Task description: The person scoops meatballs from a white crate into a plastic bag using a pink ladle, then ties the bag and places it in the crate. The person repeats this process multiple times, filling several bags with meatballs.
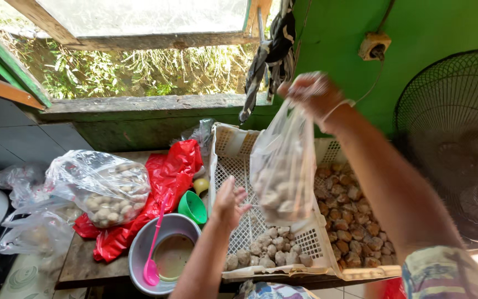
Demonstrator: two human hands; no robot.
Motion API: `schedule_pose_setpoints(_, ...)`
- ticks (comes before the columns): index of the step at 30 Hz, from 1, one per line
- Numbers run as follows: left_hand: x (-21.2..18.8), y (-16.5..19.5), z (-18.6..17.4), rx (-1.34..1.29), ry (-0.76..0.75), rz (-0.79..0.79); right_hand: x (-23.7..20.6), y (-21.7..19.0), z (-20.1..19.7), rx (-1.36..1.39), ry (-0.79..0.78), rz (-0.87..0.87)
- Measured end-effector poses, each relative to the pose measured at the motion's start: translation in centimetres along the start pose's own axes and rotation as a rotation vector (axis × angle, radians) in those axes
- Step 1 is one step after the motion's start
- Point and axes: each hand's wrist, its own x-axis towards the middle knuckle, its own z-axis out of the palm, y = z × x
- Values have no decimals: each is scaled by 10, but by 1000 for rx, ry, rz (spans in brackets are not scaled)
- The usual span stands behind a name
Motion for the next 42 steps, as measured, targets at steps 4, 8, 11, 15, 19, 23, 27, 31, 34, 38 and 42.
schedule_pose_setpoints(4,-47,-15,48,-360,-294,-95,13,-32,-47,537,184,-40)
schedule_pose_setpoints(8,-81,-13,91,-681,-702,147,14,-39,-62,920,130,-102)
schedule_pose_setpoints(11,-93,-15,99,-667,-648,270,14,-20,-66,915,167,-51)
schedule_pose_setpoints(15,-96,-21,95,-659,-577,340,14,21,-66,991,191,63)
schedule_pose_setpoints(19,-84,-26,94,-724,-601,327,9,38,-38,816,89,107)
schedule_pose_setpoints(23,-61,-36,87,-904,-619,203,-1,45,6,491,-6,160)
schedule_pose_setpoints(27,-28,-49,55,-692,-434,212,6,37,4,599,152,163)
schedule_pose_setpoints(31,5,-56,26,-438,20,113,8,15,4,636,141,237)
schedule_pose_setpoints(34,15,-60,31,-293,91,53,0,1,26,540,21,196)
schedule_pose_setpoints(38,11,-58,50,-384,-276,23,-3,-4,26,594,-128,22)
schedule_pose_setpoints(42,-8,-38,59,-530,-664,53,-2,4,8,697,-176,-35)
